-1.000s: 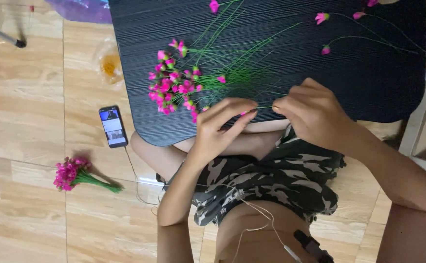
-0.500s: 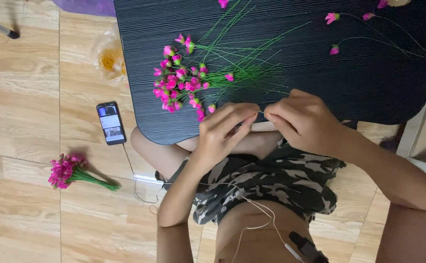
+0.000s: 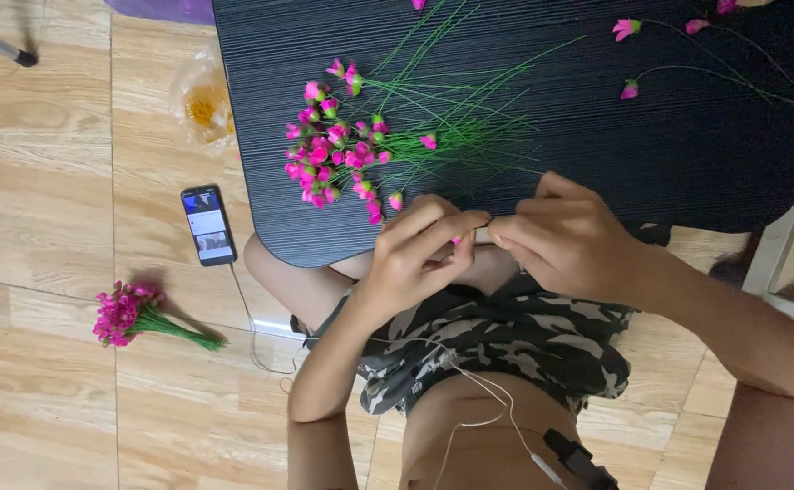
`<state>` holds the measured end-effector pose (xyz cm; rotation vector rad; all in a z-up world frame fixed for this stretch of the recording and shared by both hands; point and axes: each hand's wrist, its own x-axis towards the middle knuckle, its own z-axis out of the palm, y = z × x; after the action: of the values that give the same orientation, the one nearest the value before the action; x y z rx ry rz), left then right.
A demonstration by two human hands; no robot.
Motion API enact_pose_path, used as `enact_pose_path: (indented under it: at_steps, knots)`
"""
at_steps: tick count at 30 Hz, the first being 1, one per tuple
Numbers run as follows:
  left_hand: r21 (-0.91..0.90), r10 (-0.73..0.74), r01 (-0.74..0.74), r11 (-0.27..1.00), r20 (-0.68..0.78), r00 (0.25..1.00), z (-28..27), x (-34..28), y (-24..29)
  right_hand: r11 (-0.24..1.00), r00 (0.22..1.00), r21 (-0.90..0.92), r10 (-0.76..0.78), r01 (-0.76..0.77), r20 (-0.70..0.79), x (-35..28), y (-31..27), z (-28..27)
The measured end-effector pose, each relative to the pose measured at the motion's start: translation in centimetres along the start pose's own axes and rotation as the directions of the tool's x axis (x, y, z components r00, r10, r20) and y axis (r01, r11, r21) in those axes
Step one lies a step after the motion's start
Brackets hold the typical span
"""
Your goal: Attaching small pink flower heads to green stems to create floral arrangements.
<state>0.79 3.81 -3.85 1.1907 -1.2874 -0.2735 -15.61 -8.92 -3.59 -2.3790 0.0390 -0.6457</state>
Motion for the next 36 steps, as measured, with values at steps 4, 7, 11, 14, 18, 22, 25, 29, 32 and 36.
enact_pose_path:
  at_steps: [4, 7, 11, 14, 18, 22, 25, 29, 32, 36]
  knots:
    - [-0.079, -0.043, 0.047, 0.996, 0.062, 0.997, -0.9, -0.5, -0.2, 0.999, 0.999, -0.008, -0.05, 0.05, 0.006, 0.5, -0.2, -0.5]
    - [-0.164, -0.148, 0.178, 0.97, 0.181, 0.972, -1.9, -0.7, -0.2, 0.999, 1.0, -0.036, -0.026, 0.027, 0.009, 0.2, -0.3, -0.7]
    - [-0.204, -0.108, 0.164, 0.965, 0.259, 0.96, -2.7, -0.1, 0.7, 0.999, 0.997, 0.002, -0.044, 0.044, 0.063, -0.4, -0.2, -1.0]
    - [-0.263, -0.095, 0.176, 0.949, 0.292, 0.952, -3.0, -0.1, 1.1, 0.998, 0.995, 0.06, -0.022, 0.016, 0.095, -0.4, -0.8, -1.4]
    - [-0.397, -0.079, 0.223, 0.89, 0.347, 0.934, -3.8, -0.1, 1.3, 0.994, 0.988, 0.108, -0.042, 0.025, 0.15, -0.2, -2.0, -2.0]
    - [-0.536, -0.038, 0.21, 0.818, 0.314, 0.949, -3.4, -0.4, 1.0, 0.98, 0.987, 0.193, -0.078, 0.051, 0.137, 0.7, -2.8, -2.3]
    - [-0.657, -0.055, 0.249, 0.711, 0.302, 0.952, -2.9, -0.8, 0.8, 0.969, 0.989, 0.248, -0.052, 0.016, 0.142, 0.9, -3.0, -2.4]
    - [-0.688, -0.146, 0.361, 0.63, 0.352, 0.925, -2.6, -1.5, 0.8, 0.983, 0.976, 0.014, -0.181, 0.181, 0.119, 0.3, -2.4, -2.1]
    - [-0.695, -0.207, 0.481, 0.535, 0.444, 0.872, -2.6, -2.0, 0.3, 0.956, 0.958, -0.106, -0.262, 0.274, 0.116, 0.9, -2.6, -2.2]
    - [-0.661, -0.252, 0.548, 0.513, 0.494, 0.832, -2.4, -2.4, -0.5, 0.924, 0.946, -0.21, -0.301, 0.32, 0.117, 0.4, -2.3, -2.0]
